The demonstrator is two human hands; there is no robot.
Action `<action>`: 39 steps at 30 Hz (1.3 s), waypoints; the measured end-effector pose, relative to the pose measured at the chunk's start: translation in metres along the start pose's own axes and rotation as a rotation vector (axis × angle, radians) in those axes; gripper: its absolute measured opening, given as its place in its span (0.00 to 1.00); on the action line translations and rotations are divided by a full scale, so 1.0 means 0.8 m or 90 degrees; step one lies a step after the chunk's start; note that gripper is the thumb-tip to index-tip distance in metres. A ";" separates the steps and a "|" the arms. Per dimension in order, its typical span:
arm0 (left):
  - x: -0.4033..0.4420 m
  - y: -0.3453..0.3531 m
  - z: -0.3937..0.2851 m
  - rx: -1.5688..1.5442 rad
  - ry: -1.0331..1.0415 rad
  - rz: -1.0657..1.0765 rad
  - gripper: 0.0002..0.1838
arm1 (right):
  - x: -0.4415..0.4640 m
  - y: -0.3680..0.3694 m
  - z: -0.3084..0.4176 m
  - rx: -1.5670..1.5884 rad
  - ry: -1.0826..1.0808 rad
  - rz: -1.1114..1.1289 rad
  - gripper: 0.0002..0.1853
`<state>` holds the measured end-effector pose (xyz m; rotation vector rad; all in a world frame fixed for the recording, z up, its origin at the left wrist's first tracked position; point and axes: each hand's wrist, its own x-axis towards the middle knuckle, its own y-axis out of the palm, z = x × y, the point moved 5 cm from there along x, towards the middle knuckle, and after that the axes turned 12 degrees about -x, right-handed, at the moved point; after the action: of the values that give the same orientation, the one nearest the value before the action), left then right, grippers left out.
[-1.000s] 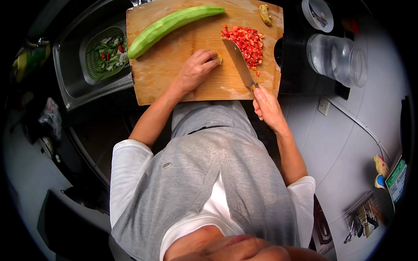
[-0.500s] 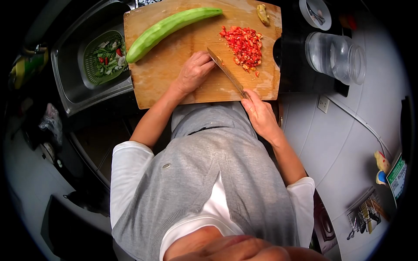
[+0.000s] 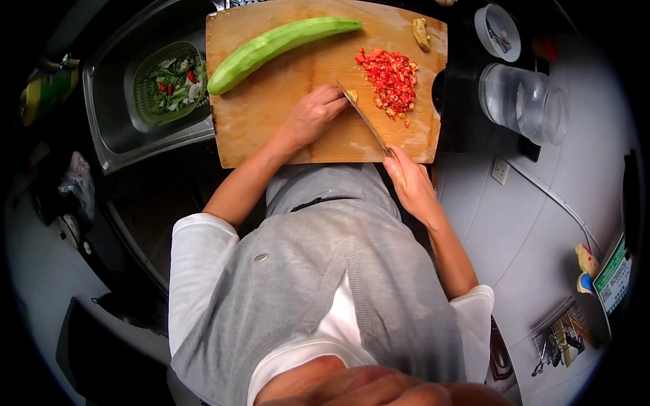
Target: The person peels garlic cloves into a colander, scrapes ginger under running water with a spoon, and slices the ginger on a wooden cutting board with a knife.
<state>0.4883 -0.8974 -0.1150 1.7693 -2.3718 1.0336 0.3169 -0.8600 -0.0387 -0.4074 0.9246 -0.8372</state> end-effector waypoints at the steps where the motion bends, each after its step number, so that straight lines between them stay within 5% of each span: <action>1: 0.000 0.000 0.001 0.008 -0.004 0.003 0.10 | 0.003 0.002 -0.001 -0.026 0.028 0.030 0.19; 9: -0.003 0.003 0.004 -0.009 0.003 -0.012 0.09 | 0.001 0.007 -0.005 0.042 0.053 0.054 0.17; 12: 0.000 0.000 0.004 -0.006 0.020 -0.028 0.09 | 0.013 0.010 -0.009 0.022 -0.064 -0.054 0.17; 18: -0.007 0.004 0.007 -0.013 0.018 -0.025 0.08 | 0.003 0.013 -0.012 0.093 0.051 0.060 0.16; 39: -0.005 -0.003 0.004 -0.016 0.023 -0.021 0.10 | 0.019 0.020 -0.016 0.104 0.057 0.076 0.16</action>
<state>0.4929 -0.8957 -0.1177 1.7588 -2.3160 1.0177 0.3181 -0.8613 -0.0641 -0.1720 0.9457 -0.8199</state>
